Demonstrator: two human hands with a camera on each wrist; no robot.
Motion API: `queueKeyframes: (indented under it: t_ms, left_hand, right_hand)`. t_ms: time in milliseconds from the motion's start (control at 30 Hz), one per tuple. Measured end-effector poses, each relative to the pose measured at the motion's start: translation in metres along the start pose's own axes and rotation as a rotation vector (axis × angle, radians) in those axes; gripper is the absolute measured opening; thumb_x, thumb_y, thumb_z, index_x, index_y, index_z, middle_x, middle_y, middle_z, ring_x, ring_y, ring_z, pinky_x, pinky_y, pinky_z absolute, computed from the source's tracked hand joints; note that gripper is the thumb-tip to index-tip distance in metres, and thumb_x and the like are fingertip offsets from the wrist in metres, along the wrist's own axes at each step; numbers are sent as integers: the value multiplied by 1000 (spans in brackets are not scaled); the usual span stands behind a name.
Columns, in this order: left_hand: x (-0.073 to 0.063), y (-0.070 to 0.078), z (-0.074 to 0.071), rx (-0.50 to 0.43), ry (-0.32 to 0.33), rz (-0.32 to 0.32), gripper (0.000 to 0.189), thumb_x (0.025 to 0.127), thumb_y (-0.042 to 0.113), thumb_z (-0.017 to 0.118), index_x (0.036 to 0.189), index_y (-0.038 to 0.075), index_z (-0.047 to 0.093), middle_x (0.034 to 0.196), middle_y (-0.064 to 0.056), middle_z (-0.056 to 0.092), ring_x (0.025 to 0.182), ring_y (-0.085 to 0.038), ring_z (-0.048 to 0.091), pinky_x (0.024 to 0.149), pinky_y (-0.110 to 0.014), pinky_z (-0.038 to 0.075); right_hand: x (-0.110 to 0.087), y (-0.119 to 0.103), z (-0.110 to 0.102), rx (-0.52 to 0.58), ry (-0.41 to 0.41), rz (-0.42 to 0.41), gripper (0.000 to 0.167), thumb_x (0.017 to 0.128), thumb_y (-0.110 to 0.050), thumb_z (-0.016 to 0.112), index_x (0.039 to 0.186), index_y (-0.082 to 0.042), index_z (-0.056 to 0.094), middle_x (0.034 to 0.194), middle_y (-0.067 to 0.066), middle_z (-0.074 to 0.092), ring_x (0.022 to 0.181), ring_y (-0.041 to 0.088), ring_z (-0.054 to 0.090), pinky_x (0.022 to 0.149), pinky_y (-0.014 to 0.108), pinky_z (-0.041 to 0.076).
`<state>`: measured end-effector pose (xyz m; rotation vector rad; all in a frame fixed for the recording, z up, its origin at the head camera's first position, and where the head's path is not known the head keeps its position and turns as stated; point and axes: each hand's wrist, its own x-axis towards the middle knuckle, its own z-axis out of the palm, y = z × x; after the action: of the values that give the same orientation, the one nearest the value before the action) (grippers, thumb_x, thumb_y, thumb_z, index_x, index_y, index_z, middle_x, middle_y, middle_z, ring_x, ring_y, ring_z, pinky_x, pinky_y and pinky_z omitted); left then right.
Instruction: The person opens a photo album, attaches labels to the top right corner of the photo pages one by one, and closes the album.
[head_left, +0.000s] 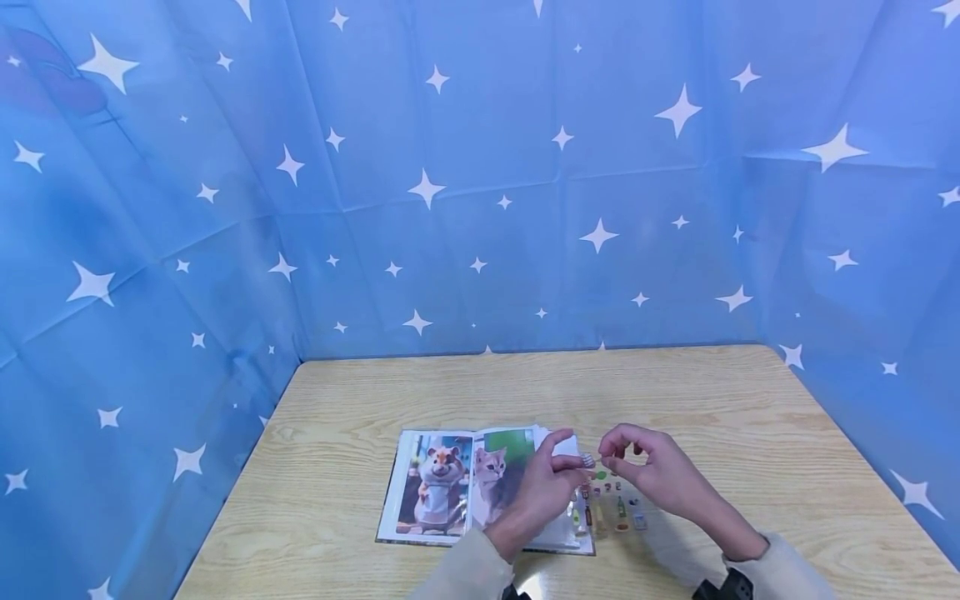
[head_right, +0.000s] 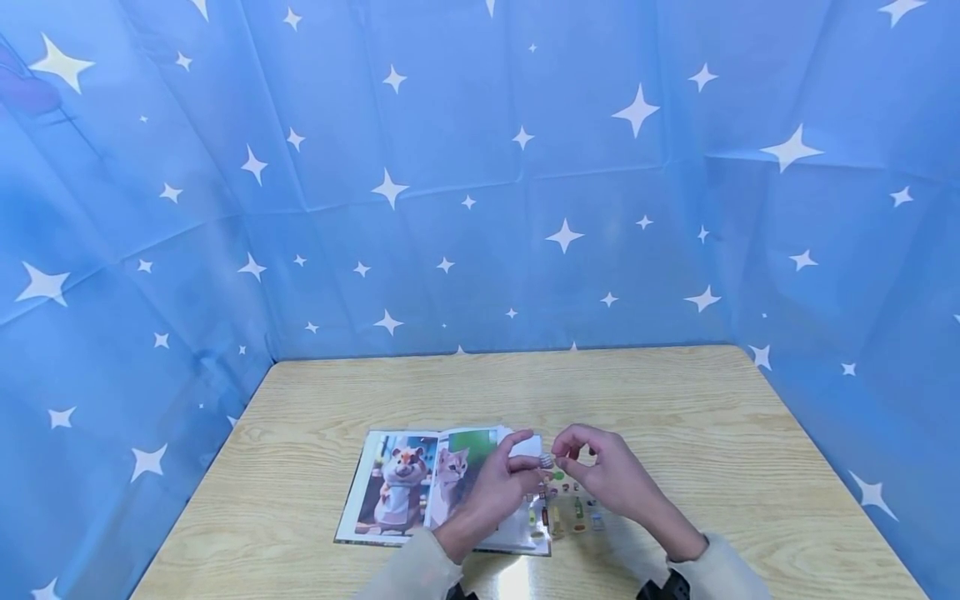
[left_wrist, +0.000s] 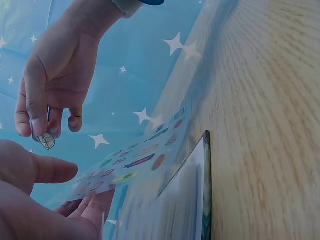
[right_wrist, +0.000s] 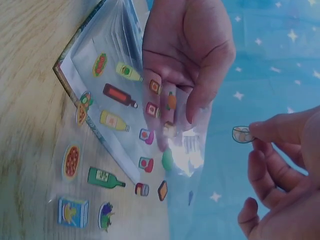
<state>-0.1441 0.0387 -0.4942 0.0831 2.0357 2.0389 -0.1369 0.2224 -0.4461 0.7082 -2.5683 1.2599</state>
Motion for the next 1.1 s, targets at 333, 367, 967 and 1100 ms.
queueKeyframes:
  t_ms: [333,367,967,1100]
  left_hand:
    - [1,-3,7,-15,-78,-38,74,83,1,67,149,17,36,114,-3,66,103,-19,66,89,-35,55]
    - [1,-3,8,-12,-89,-37,76,83,0,66,150,17,34,116,-3,65,105,-20,65,90,-36,55]
    - [3,-2,13,72,-197,-80,93,84,3,69,158,20,14,141,-15,52,126,-29,55,106,-45,46]
    - [3,-2,12,90,-187,-82,92,84,5,68,158,20,16,143,-17,49,129,-31,53,108,-50,44]
  right_hand:
    - [-1,2,0,10,17,-15,23,84,1,74,90,-20,67,80,-13,63,75,5,54,66,29,40]
    - [-1,2,0,10,19,-13,23,84,1,74,90,-20,66,80,-13,63,75,5,54,66,28,41]
    - [-3,6,-1,21,21,-19,25,84,3,74,90,-21,66,81,-13,63,75,5,55,66,29,42]
    - [-4,6,-1,33,18,-13,26,84,4,73,90,-20,67,81,-12,64,75,6,55,65,31,42]
